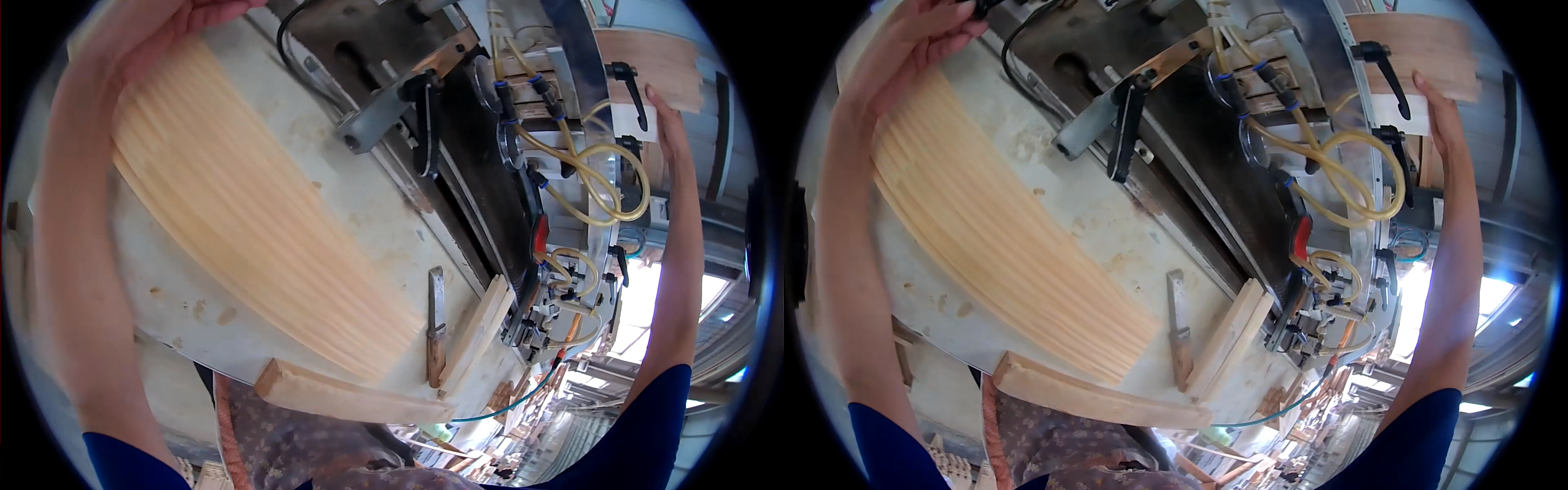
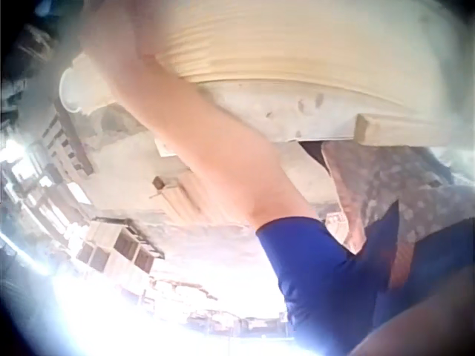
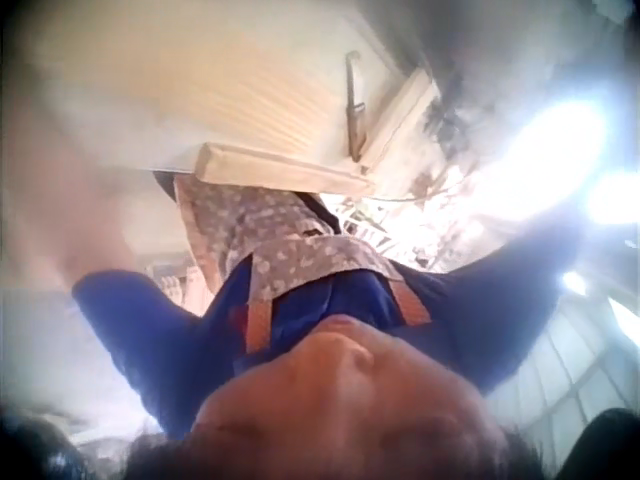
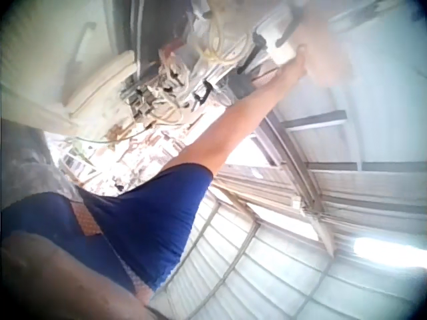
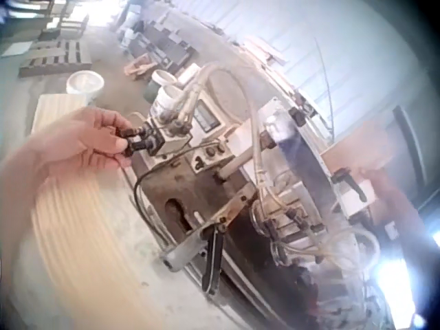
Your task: The person operates a wood processing machine by loading and unloading wooden planks, using controls on a touchscreen interface and clearing debris from the workspace.
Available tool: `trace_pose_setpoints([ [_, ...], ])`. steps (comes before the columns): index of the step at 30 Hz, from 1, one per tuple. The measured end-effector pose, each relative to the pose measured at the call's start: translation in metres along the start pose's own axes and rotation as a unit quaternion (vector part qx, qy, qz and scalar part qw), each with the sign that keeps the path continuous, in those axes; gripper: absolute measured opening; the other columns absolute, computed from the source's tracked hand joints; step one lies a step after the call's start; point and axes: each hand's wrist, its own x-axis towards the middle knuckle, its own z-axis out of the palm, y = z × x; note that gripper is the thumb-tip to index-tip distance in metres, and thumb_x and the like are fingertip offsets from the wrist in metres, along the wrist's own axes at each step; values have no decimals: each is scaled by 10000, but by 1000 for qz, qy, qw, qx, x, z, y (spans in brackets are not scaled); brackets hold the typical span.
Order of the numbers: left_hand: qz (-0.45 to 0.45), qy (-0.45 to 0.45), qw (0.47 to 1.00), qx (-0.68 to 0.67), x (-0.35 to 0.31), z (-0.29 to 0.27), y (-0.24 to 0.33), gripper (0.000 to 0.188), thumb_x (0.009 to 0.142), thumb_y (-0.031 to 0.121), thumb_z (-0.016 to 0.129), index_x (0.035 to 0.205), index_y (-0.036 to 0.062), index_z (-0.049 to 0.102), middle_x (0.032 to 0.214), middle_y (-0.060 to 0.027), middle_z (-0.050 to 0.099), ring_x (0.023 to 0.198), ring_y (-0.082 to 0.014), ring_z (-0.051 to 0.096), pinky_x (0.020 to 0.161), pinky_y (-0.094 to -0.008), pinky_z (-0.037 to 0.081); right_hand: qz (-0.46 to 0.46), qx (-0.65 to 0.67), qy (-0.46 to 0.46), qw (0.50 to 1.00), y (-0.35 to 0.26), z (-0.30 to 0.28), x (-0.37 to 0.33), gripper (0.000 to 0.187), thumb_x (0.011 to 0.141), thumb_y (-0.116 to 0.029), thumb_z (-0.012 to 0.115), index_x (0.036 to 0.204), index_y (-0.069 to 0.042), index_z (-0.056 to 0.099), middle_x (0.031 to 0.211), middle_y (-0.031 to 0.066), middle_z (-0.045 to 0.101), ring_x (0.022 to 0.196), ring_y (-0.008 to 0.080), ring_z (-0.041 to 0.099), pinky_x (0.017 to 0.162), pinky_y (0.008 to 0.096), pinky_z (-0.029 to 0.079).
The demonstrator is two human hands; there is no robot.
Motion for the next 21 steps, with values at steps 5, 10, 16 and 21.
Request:
trace_pose_setpoints([
  [5, -10, -31, 999, 38, -4, -5, 11, 266, 881, 62, 672, 1112, -13, 563, 911, -91, 675, 782, -126, 688, 680, -199, 580, 24, 4, -11, 1000, -15, -13, 10, 718, 830, -366, 748, 1350, 57, 489, 1364, 157, 524, 1257, 222, 503, 1076, 327, 371],
  [10, -1, -29, 999, 44, -1, 3, 8, 182, 892, 57, 659, 1045, -21, 596, 867, -77, 680, 750, -128, 691, 655, -191, 580, 21, 8, -15, 1000, -6, -18, 6, 683, 839, -382, 741, 1323, 47, 523, 1335, 145, 549, 1216, 221, 538, 1038, 324, 416],
  [16, 56, -50, 996, 47, -7, 1, 2, 177, 889, 66, 668, 1020, -29, 596, 883, -88, 673, 770, -131, 690, 677, -184, 590, 26, -5, -1, 1000, -9, -20, 5, 595, 878, -380, 699, 1293, 23, 562, 1260, 115, 601, 1143, 187, 573, 984, 316, 449],
  [21, 74, -28, 993, 86, -13, 12, 2, 200, 885, 71, 669, 1034, -40, 595, 894, -95, 670, 780, -133, 689, 688, -185, 590, 38, 3, -7, 999, 6, -50, 21, 464, 945, -351, 618, 1260, -11, 591, 1123, 43, 650, 991, 129, 609, 871, 275, 480],
])
